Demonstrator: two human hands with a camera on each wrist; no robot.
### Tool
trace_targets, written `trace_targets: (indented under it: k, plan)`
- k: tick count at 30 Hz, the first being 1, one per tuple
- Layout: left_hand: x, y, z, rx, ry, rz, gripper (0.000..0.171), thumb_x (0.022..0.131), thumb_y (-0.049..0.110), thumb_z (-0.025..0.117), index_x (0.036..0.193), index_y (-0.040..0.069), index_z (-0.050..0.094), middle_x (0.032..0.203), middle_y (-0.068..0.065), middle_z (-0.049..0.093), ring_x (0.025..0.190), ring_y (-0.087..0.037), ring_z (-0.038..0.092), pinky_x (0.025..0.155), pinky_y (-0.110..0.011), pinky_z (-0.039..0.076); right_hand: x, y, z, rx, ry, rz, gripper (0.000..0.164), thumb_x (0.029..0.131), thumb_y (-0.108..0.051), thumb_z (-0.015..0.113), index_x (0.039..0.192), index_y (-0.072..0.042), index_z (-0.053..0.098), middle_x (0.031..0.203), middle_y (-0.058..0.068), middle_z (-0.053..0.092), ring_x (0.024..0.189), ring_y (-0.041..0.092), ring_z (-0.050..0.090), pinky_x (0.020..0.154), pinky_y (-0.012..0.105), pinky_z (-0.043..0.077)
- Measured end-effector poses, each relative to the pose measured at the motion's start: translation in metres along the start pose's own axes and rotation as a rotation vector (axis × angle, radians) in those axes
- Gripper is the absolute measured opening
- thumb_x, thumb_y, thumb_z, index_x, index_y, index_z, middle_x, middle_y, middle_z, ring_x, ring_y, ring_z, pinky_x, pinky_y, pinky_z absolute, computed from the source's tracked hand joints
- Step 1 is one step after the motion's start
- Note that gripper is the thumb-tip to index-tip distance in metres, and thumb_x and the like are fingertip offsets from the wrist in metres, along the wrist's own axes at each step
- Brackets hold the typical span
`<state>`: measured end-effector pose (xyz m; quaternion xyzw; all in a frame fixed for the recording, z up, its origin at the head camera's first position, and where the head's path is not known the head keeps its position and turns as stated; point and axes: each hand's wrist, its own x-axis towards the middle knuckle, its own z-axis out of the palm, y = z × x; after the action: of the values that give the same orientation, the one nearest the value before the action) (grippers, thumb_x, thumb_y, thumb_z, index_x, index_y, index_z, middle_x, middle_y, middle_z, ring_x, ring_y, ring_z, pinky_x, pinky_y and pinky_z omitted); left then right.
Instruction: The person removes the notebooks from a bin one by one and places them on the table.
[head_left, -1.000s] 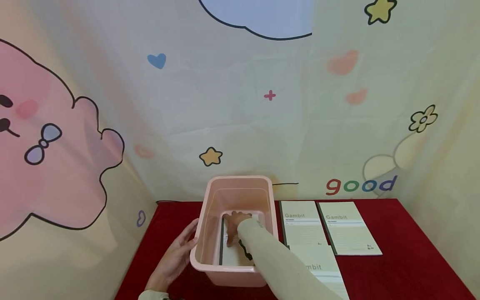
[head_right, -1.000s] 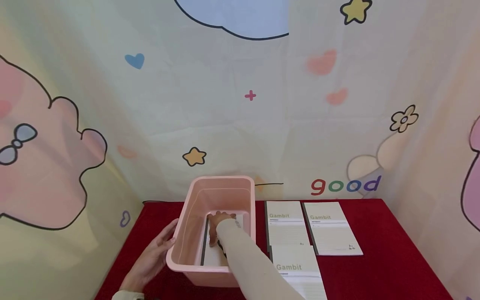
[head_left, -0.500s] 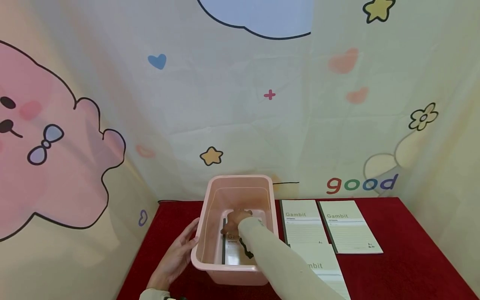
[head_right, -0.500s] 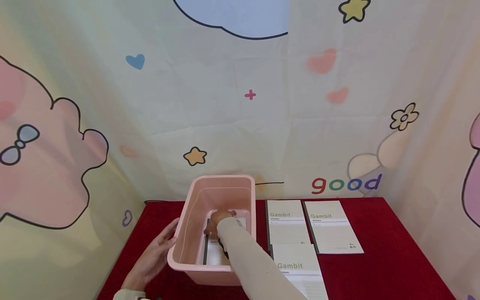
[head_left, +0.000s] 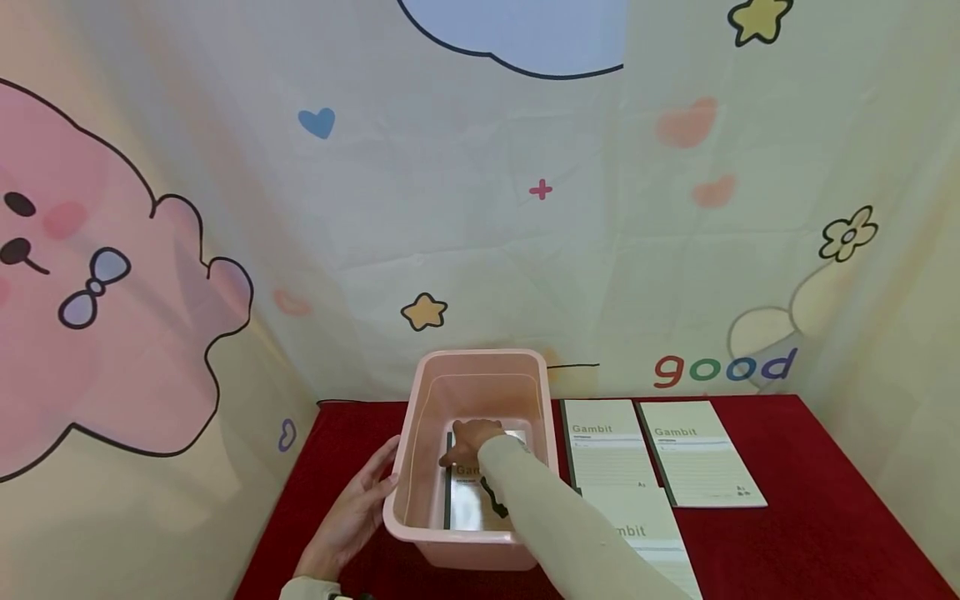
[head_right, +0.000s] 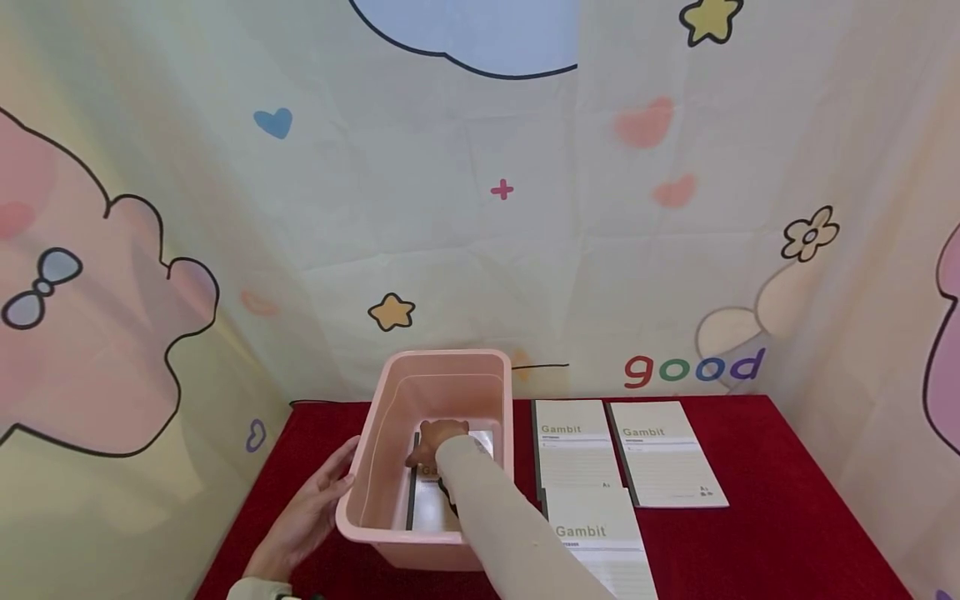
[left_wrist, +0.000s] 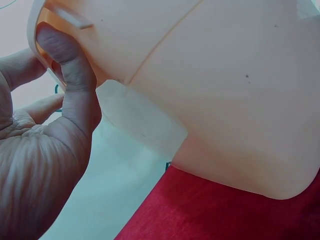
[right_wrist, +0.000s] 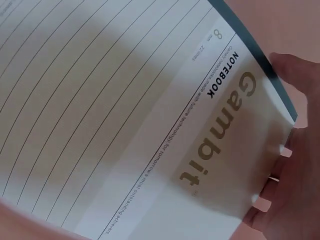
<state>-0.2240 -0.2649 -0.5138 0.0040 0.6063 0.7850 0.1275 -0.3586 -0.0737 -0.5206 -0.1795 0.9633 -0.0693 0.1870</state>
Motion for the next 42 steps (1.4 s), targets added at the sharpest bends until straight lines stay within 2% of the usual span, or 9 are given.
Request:
trace_targets:
  k: [5, 8, 12, 19, 23, 26, 32, 37, 42]
  plan:
    - [-0.001, 0.0, 0.001, -0.001, -0.013, 0.006, 0.065, 0.098, 0.016, 0.058, 0.154, 0.029, 0.027, 0.162, -0.002, 0.017, 0.147, -0.039, 0.025, 0.112, -0.055, 0.035, 0.003, 0.001, -0.001, 0.055, -0.006, 0.019, 0.074, 0.083, -0.063, 0.063, 0.141, -0.02, 0.048, 0.121, 0.002, 0.066, 0.111, 0.022, 0.061, 0.104, 0.044, 0.045]
    - [-0.001, 0.0, 0.001, 0.011, -0.03, 0.015, 0.067, 0.098, 0.016, 0.057, 0.155, 0.027, 0.024, 0.163, -0.004, 0.014, 0.147, -0.039, 0.025, 0.111, -0.053, 0.038, 0.006, 0.001, -0.002, 0.087, 0.007, 0.043, 0.074, 0.078, -0.064, 0.067, 0.137, -0.021, 0.052, 0.111, 0.0, 0.065, 0.103, 0.02, 0.059, 0.102, 0.042, 0.048]
    - [-0.002, 0.0, 0.001, 0.026, -0.051, 0.02, 0.067, 0.099, 0.016, 0.056, 0.156, 0.025, 0.021, 0.163, -0.006, 0.013, 0.146, -0.04, 0.026, 0.108, -0.047, 0.043, 0.01, 0.001, -0.001, 0.103, 0.073, 0.03, 0.071, 0.072, -0.064, 0.073, 0.126, -0.02, 0.058, 0.094, -0.002, 0.06, 0.089, 0.018, 0.055, 0.096, 0.037, 0.052]
    - [-0.002, -0.003, 0.003, 0.011, -0.057, 0.0, 0.064, 0.1, 0.017, 0.054, 0.155, 0.026, 0.023, 0.163, -0.005, 0.014, 0.146, -0.038, 0.027, 0.11, -0.048, 0.042, 0.015, 0.005, 0.003, 0.192, 0.207, -0.002, 0.075, 0.068, -0.059, 0.08, 0.126, -0.018, 0.056, 0.1, -0.004, 0.059, 0.09, 0.015, 0.055, 0.097, 0.036, 0.054]
    - [-0.001, -0.005, 0.004, 0.028, -0.048, 0.008, 0.065, 0.1, 0.018, 0.054, 0.156, 0.025, 0.022, 0.163, -0.006, 0.015, 0.146, -0.038, 0.029, 0.111, -0.051, 0.04, 0.014, 0.008, 0.002, 0.229, 0.248, 0.009, 0.049, 0.076, -0.06, 0.071, 0.1, -0.017, 0.066, 0.074, -0.003, 0.054, 0.069, 0.014, 0.058, 0.071, 0.031, 0.057]
    - [0.001, -0.005, 0.005, 0.04, -0.039, 0.013, 0.065, 0.1, 0.019, 0.055, 0.156, 0.025, 0.022, 0.162, -0.007, 0.017, 0.145, -0.038, 0.031, 0.11, -0.051, 0.041, 0.012, 0.008, -0.003, 0.238, 0.284, -0.012, 0.041, 0.078, -0.06, 0.066, 0.074, -0.019, 0.064, 0.054, -0.002, 0.044, 0.051, 0.014, 0.055, 0.049, 0.026, 0.049]
    - [0.002, -0.003, 0.003, 0.027, -0.033, 0.008, 0.065, 0.099, 0.019, 0.057, 0.155, 0.026, 0.025, 0.162, -0.006, 0.018, 0.145, -0.038, 0.031, 0.11, -0.05, 0.04, 0.011, 0.006, -0.016, 0.203, 0.312, -0.029, 0.047, 0.08, -0.058, 0.06, 0.055, -0.02, 0.051, 0.048, -0.003, 0.041, 0.045, 0.013, 0.051, 0.041, 0.025, 0.039]
    - [0.002, -0.002, 0.004, 0.023, -0.024, 0.012, 0.064, 0.099, 0.019, 0.057, 0.154, 0.027, 0.026, 0.161, -0.005, 0.02, 0.145, -0.038, 0.03, 0.11, -0.052, 0.039, 0.01, 0.003, -0.031, 0.177, 0.408, -0.083, 0.04, 0.083, -0.057, 0.057, 0.065, -0.021, 0.059, 0.051, -0.004, 0.048, 0.051, 0.012, 0.055, 0.048, 0.024, 0.045]
    - [0.002, 0.0, 0.003, 0.032, -0.007, 0.035, 0.064, 0.099, 0.017, 0.057, 0.154, 0.026, 0.027, 0.16, -0.005, 0.023, 0.143, -0.036, 0.035, 0.106, -0.049, 0.045, 0.002, -0.005, -0.05, 0.069, 0.421, -0.137, 0.045, 0.087, -0.061, 0.048, 0.072, -0.022, 0.063, 0.05, -0.005, 0.042, 0.051, 0.011, 0.05, 0.049, 0.025, 0.037]
